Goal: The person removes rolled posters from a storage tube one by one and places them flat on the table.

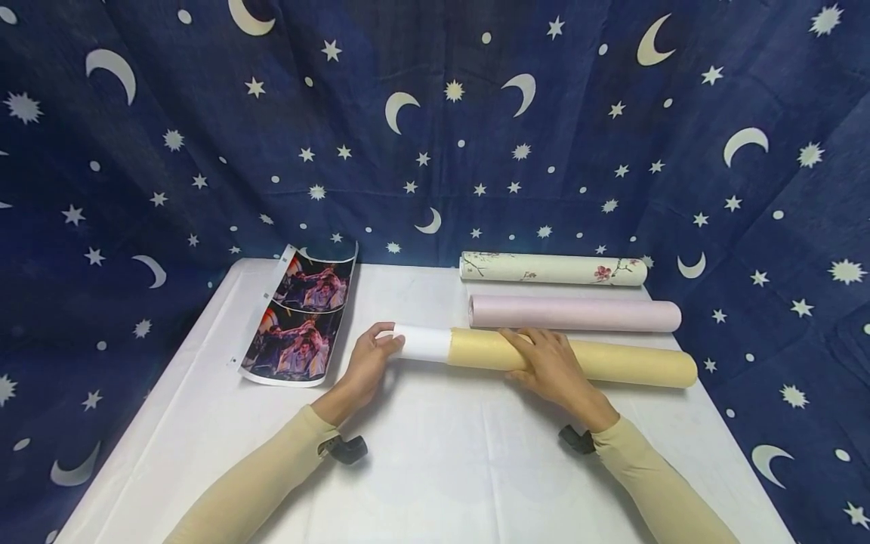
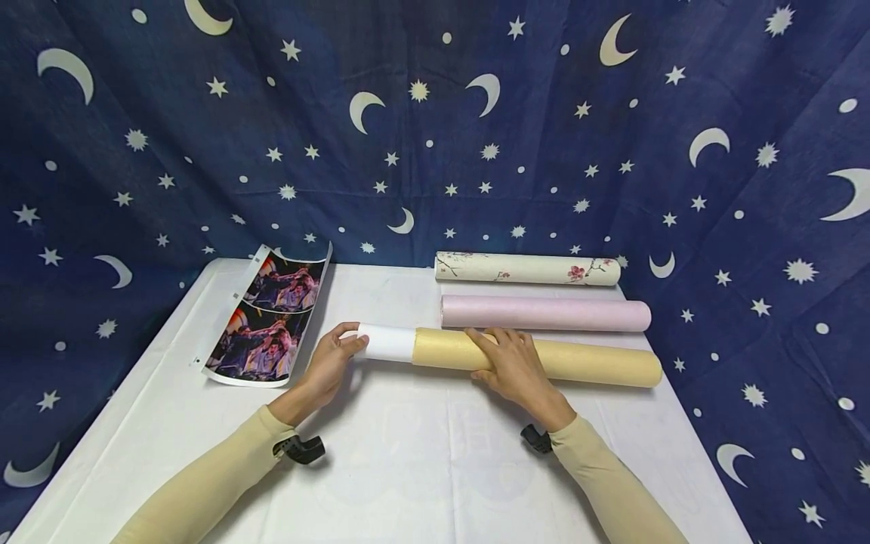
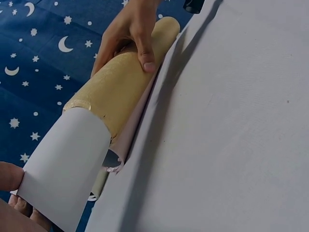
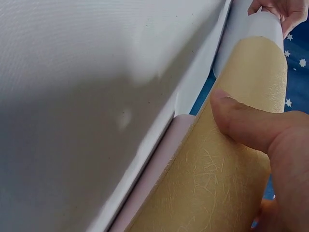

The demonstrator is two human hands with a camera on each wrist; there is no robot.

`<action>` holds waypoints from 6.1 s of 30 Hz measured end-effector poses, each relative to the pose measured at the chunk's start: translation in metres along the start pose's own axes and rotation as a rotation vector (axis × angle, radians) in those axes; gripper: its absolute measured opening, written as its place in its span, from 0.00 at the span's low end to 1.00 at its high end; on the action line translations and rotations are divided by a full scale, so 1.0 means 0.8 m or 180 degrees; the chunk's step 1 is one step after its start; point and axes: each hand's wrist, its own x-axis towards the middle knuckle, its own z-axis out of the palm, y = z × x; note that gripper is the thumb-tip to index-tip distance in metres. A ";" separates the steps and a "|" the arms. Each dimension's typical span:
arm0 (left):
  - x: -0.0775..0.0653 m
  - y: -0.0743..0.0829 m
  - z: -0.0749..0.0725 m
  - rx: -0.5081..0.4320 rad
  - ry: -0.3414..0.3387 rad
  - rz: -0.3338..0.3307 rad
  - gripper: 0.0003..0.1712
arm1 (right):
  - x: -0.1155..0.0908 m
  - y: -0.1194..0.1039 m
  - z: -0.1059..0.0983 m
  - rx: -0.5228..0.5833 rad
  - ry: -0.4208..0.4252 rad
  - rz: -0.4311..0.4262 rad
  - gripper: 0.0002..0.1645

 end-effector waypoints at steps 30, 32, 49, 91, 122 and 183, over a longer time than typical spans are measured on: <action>-0.001 0.036 -0.027 0.0030 0.0264 0.0172 0.24 | -0.010 0.020 -0.027 -0.0028 0.0096 0.0164 0.48; -0.002 0.039 -0.030 0.0002 0.0247 0.0193 0.24 | -0.010 0.022 -0.028 -0.0028 0.0102 0.0164 0.49; 0.000 0.057 -0.054 -0.0111 0.0439 0.0357 0.23 | -0.020 0.033 -0.027 0.0068 0.0169 0.0203 0.48; 0.005 0.081 -0.107 -0.0524 0.1023 0.0625 0.14 | -0.023 0.053 -0.042 0.0017 0.0267 0.0210 0.49; -0.006 0.102 -0.146 -0.1102 0.1458 0.0938 0.13 | -0.021 0.050 0.008 -0.0038 -0.0127 0.0050 0.48; -0.022 0.079 -0.131 -0.0770 0.1407 0.0738 0.19 | 0.053 0.035 -0.024 0.0112 0.1016 -0.0010 0.32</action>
